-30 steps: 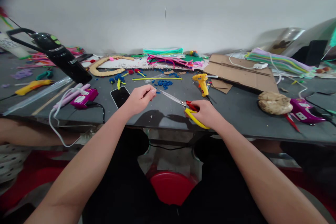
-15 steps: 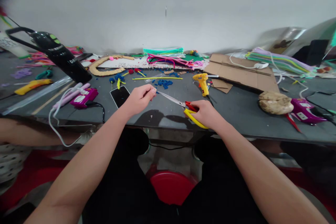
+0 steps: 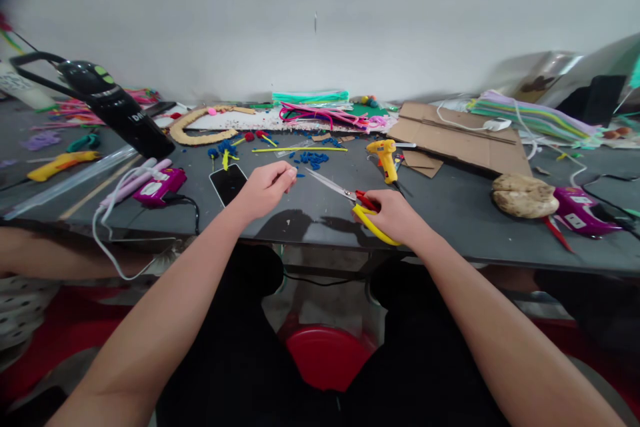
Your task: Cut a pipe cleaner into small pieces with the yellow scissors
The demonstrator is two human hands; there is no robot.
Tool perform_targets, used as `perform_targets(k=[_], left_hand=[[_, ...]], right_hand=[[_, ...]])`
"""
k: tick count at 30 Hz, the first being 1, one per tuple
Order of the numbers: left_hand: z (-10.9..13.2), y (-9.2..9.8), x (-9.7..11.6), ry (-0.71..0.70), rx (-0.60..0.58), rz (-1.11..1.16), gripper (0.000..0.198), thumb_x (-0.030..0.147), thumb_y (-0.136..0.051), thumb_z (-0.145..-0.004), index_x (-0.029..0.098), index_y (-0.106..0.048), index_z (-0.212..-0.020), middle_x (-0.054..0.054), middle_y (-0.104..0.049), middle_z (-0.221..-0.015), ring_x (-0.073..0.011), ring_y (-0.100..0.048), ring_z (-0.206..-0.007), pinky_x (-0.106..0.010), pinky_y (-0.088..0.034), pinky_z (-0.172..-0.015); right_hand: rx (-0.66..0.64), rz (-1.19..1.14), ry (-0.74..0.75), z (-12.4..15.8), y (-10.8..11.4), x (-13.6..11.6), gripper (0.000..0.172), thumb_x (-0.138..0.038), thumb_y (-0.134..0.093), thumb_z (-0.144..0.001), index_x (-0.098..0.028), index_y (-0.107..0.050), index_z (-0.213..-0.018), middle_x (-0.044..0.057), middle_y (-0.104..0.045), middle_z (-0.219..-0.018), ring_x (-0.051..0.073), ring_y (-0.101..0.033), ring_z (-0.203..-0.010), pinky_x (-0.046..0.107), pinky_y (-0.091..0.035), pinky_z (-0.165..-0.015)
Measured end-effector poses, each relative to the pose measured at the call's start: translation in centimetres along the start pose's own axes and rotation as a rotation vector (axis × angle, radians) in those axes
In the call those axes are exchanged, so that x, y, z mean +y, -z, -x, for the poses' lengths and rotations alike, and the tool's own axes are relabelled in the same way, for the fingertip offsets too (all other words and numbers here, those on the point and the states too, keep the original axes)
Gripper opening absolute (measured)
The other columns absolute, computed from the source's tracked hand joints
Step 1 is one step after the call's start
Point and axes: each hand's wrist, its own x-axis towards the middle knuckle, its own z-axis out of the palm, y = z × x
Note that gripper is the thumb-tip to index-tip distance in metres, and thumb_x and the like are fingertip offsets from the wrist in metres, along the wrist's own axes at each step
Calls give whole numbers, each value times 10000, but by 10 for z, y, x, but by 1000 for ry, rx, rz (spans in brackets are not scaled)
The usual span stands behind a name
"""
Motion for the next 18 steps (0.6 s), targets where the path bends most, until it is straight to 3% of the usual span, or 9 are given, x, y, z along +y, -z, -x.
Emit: perform_targets(k=[6,18], left_hand=[[0,0,1,-3,0,-2,342,375,-421,-975,170,-546,-731,7,-554,-656,-123,-490,-624,-271,-361,-619],[0,0,2,-9,-20,-19,355,383,-399,-986,178,-524,-726,9,-539,-649,-127,-490,-624,-279,-357,-623]], right_hand=[[-18,-20,10,-1,-3,0,319,-417,-649,-757,-193,-477,-608,-34,-422,-576,112,-354,-573,262,-285,-526],[96,62,92,0,-4,1,332,-399,-643,-757,-200,-422,-608,-43,-381,-567,108,-310,-578,260,-263,-523]])
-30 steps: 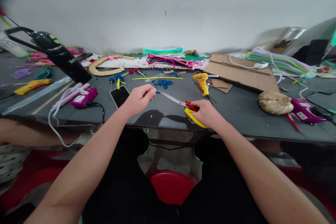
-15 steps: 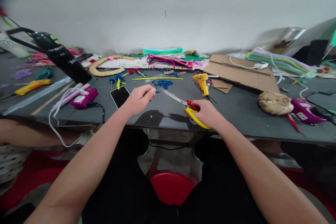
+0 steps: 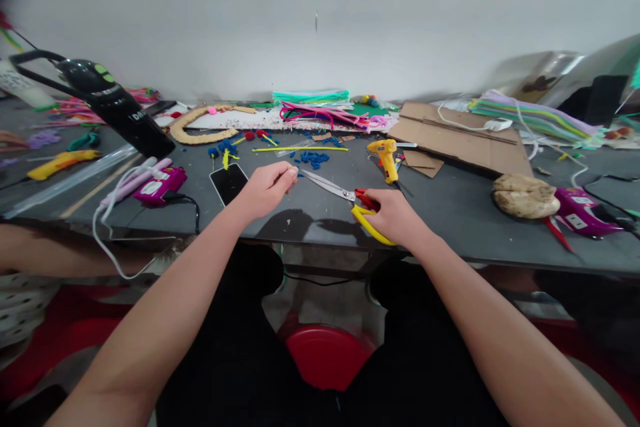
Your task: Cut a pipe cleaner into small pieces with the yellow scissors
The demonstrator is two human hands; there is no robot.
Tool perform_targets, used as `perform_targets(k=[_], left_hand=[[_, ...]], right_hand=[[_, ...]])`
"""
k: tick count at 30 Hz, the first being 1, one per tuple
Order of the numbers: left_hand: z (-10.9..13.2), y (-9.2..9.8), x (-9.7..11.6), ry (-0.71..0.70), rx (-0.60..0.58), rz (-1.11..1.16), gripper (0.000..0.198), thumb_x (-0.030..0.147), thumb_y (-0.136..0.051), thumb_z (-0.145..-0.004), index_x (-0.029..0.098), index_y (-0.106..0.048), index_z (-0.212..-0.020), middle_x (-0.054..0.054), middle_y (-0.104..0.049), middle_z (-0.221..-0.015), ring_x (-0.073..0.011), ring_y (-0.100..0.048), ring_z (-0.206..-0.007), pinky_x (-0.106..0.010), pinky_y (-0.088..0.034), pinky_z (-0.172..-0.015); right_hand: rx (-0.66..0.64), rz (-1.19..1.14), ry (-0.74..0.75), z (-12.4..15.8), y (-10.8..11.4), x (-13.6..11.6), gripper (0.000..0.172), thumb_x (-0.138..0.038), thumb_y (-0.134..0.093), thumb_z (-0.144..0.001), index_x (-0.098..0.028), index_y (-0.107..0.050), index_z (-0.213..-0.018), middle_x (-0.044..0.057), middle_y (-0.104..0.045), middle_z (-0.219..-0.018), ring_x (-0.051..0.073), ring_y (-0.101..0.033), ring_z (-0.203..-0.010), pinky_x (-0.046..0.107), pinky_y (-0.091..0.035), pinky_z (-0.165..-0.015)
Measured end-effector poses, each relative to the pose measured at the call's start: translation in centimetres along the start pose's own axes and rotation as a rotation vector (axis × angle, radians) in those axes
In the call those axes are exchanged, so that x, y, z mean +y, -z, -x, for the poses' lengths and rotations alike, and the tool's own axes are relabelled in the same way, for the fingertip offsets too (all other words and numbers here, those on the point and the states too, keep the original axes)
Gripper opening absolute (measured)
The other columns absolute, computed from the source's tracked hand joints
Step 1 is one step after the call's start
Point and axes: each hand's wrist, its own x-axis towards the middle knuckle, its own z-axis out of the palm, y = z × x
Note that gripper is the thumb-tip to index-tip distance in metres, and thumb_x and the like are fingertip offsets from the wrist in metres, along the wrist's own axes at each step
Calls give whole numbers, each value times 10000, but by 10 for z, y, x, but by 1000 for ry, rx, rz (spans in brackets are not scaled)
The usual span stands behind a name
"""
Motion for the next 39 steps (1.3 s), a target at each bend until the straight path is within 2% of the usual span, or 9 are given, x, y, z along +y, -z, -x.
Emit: perform_targets(k=[9,16,21,26,39], left_hand=[[0,0,1,6,-12,8,365,390,-392,-990,181,-513,-716,8,-540,-654,-128,-491,-632,-277,-359,-626],[1,0,0,1,-3,8,366,400,-385,-987,182,-532,-733,1,-549,-659,-134,-494,-627,-279,-365,-622],[0,0,-1,-7,11,4,350,392,-396,-983,179,-544,-749,2,-555,-660,-131,-497,-621,-275,-370,-622],[0,0,-1,-11,18,3,341,395,-399,-982,179,-552,-767,-3,-564,-673,-133,-500,-631,-273,-374,-623],[1,0,0,-13,8,25,304,382,-420,-973,181,-545,-781,-12,-577,-694,-132,-494,-630,-270,-378,-613]], right_hand=[[23,41,30,-1,-4,4,315,-375,-625,-763,-197,-414,-611,-41,-381,-564,105,-303,-570,258,-260,-524],[30,51,-23,-1,-4,7,324,-446,-633,-764,-184,-510,-619,-22,-418,-570,115,-326,-573,269,-280,-535],[-25,-32,-82,-1,-1,5,346,-453,-668,-742,-194,-477,-617,-21,-451,-584,118,-364,-580,263,-286,-526],[-55,-47,-72,-2,0,0,358,-432,-666,-744,-198,-440,-592,-32,-407,-568,113,-343,-572,265,-277,-521],[-66,-44,-52,-1,-3,2,315,-412,-651,-754,-196,-481,-600,-23,-441,-570,120,-361,-572,268,-292,-528]])
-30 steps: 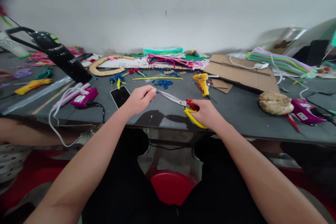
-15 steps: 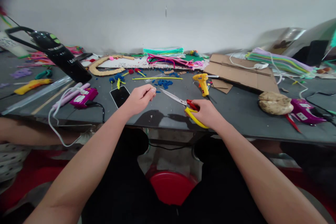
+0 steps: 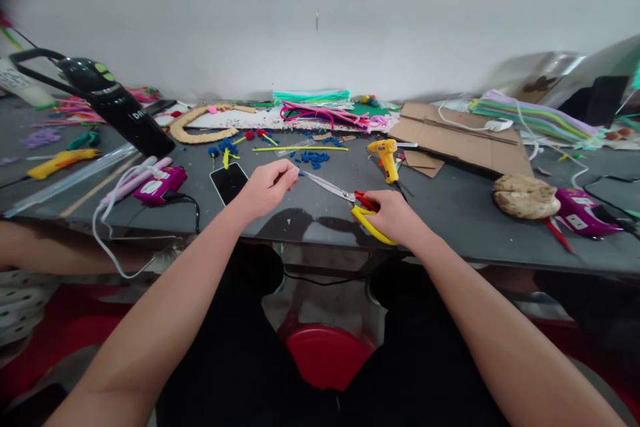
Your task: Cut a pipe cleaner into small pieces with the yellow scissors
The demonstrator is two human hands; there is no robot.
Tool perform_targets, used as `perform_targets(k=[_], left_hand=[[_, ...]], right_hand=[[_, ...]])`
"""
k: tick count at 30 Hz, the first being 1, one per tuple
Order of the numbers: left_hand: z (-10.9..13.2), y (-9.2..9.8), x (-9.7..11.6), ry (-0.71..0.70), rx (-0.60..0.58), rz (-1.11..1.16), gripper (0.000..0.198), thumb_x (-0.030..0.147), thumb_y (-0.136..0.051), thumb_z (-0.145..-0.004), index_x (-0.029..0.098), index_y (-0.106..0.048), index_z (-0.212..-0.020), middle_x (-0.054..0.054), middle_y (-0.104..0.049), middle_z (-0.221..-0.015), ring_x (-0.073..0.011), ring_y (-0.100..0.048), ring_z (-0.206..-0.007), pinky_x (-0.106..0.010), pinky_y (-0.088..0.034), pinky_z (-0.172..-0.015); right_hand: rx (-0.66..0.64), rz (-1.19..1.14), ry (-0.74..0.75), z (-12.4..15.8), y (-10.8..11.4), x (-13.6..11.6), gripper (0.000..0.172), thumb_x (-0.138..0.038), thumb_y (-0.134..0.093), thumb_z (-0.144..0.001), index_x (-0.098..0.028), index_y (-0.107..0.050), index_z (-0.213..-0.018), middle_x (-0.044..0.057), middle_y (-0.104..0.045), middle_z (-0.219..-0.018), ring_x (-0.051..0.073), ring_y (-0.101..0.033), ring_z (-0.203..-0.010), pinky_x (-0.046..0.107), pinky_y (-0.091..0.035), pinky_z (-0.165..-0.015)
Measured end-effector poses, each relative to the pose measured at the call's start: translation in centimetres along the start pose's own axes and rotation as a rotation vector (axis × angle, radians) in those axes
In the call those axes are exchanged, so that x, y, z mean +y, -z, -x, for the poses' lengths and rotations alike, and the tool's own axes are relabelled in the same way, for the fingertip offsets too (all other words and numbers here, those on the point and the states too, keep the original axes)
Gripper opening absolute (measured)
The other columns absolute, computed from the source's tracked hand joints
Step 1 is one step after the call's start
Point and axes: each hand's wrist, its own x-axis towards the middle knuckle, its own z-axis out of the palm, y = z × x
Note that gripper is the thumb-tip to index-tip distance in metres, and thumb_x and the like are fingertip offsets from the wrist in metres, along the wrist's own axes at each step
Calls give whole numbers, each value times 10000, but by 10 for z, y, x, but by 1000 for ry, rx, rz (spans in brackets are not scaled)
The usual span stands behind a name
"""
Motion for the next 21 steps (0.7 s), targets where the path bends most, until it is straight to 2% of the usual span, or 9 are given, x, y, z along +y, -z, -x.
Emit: perform_targets(k=[5,11,21], left_hand=[[-1,0,-1,5,-2,11,305,385,-422,-972,182,-546,-782,-12,-576,-692,-129,-495,-620,-268,-379,-603],[0,-1,-1,-5,6,12,289,372,-436,-968,180,-556,-789,-3,-569,-678,-118,-468,-584,-263,-365,-584],[-1,0,0,-4,3,-9,276,362,-450,-959,179,-559,-784,-9,-583,-686,-117,-457,-578,-262,-361,-579]], right_hand=[[5,-6,-6,-1,-1,3,324,-431,-647,-764,-193,-503,-600,-20,-436,-571,124,-366,-576,272,-286,-531],[-36,-34,-80,0,3,1,350,-475,-649,-758,-191,-514,-605,-22,-444,-572,119,-366,-563,267,-289,-516],[-98,-47,-36,0,3,1,353,-488,-630,-774,-185,-544,-614,-20,-449,-570,122,-359,-577,265,-292,-517]])
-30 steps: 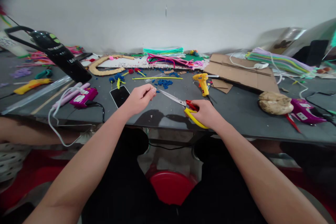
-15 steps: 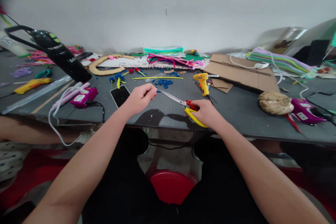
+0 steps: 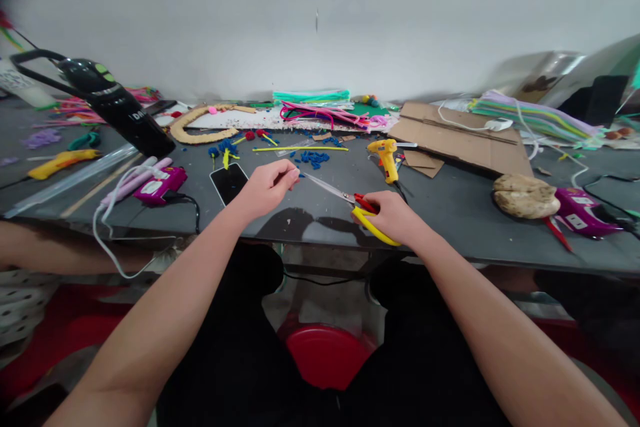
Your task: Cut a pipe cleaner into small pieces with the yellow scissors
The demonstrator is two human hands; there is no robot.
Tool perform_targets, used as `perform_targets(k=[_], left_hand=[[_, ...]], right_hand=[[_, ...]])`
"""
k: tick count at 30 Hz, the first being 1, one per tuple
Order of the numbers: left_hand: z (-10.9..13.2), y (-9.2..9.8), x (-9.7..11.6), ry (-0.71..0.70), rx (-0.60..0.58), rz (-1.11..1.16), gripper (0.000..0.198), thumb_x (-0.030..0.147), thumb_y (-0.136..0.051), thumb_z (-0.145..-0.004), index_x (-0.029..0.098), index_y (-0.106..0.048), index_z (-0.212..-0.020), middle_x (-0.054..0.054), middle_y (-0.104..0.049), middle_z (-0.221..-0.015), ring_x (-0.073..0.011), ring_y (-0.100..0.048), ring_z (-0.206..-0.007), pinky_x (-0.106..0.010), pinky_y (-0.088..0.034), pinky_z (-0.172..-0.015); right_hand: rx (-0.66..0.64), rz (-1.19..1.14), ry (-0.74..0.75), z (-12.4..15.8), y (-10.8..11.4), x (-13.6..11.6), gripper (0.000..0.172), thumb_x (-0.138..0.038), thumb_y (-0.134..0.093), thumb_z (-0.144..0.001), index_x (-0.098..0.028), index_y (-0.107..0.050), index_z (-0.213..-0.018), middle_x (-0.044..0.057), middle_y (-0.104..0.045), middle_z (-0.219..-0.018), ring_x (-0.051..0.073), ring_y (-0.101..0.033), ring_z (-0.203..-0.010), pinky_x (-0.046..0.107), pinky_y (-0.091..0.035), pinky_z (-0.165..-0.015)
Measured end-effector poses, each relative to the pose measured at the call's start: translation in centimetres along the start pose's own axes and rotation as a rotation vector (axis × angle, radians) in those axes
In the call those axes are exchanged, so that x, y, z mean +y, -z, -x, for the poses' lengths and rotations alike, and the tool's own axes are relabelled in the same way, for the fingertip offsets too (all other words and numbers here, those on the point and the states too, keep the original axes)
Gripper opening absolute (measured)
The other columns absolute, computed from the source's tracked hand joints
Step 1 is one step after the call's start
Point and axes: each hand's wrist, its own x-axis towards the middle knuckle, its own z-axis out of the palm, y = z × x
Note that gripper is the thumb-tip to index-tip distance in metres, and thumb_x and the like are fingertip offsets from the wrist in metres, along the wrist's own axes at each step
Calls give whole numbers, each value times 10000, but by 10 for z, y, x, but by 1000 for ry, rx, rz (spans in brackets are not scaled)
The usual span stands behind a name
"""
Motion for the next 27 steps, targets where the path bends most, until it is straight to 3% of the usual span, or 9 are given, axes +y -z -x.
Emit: perform_targets(k=[27], left_hand=[[1,0,0,-16,-12,-9,246,321,-463,-965,174,-558,-792,6,-566,-679,-105,-449,-585,-260,-342,-572]], right_hand=[[-70,-30,-59,2,3,-5,348,-494,-642,-766,-183,-559,-631,-17,-511,-587,127,-405,-589,274,-299,-543]])
